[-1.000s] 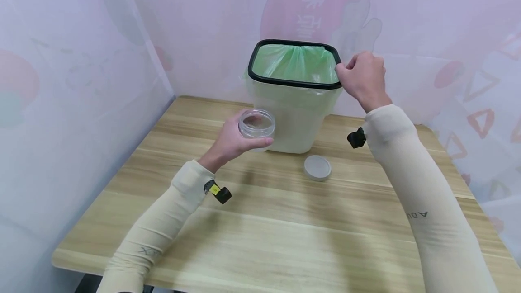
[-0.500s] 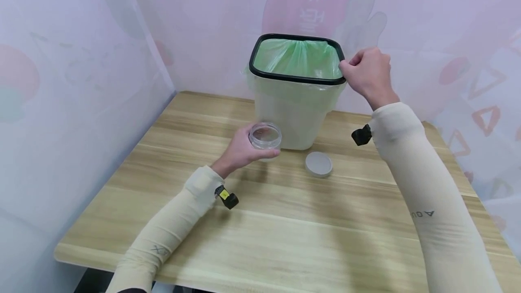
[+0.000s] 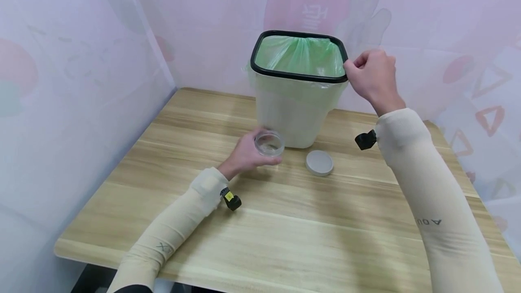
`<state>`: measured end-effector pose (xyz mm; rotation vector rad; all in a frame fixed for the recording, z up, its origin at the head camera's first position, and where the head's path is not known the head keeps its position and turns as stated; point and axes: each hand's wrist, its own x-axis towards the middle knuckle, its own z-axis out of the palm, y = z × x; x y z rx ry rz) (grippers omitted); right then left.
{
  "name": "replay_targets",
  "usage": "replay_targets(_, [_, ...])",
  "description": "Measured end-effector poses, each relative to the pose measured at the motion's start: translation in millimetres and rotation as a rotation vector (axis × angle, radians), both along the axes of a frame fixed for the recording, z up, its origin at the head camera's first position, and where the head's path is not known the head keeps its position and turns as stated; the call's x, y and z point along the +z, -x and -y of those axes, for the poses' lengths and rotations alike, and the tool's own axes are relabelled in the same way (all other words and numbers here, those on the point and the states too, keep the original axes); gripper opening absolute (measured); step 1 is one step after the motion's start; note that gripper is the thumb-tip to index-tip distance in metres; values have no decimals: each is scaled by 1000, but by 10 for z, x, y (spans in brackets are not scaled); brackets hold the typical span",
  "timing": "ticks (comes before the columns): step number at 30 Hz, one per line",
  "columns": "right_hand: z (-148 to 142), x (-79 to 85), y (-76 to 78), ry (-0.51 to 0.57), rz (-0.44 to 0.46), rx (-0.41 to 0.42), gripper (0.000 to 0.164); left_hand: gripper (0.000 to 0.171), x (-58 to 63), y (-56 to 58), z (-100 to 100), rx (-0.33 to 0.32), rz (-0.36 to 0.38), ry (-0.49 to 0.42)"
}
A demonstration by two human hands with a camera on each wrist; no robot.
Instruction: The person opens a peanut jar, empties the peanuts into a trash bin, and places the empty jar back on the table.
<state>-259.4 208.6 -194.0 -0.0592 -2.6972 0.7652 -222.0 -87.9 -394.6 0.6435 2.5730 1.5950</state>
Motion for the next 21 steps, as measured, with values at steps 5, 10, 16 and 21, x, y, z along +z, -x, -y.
replay_targets(5, [5,-57,-71,28,-22,-1,45,84,-82,2,-16,0,-18,19])
replay_targets(10, [-12,-123,-146,62,-48,-6,47,85,-151,0,-26,-7,-17,12])
replay_targets(16, [-47,-179,-243,74,-92,-20,46,88,-194,10,-19,-3,-4,11])
replay_targets(21, [-78,-261,-350,67,-91,-5,46,86,-224,2,-28,9,9,5])
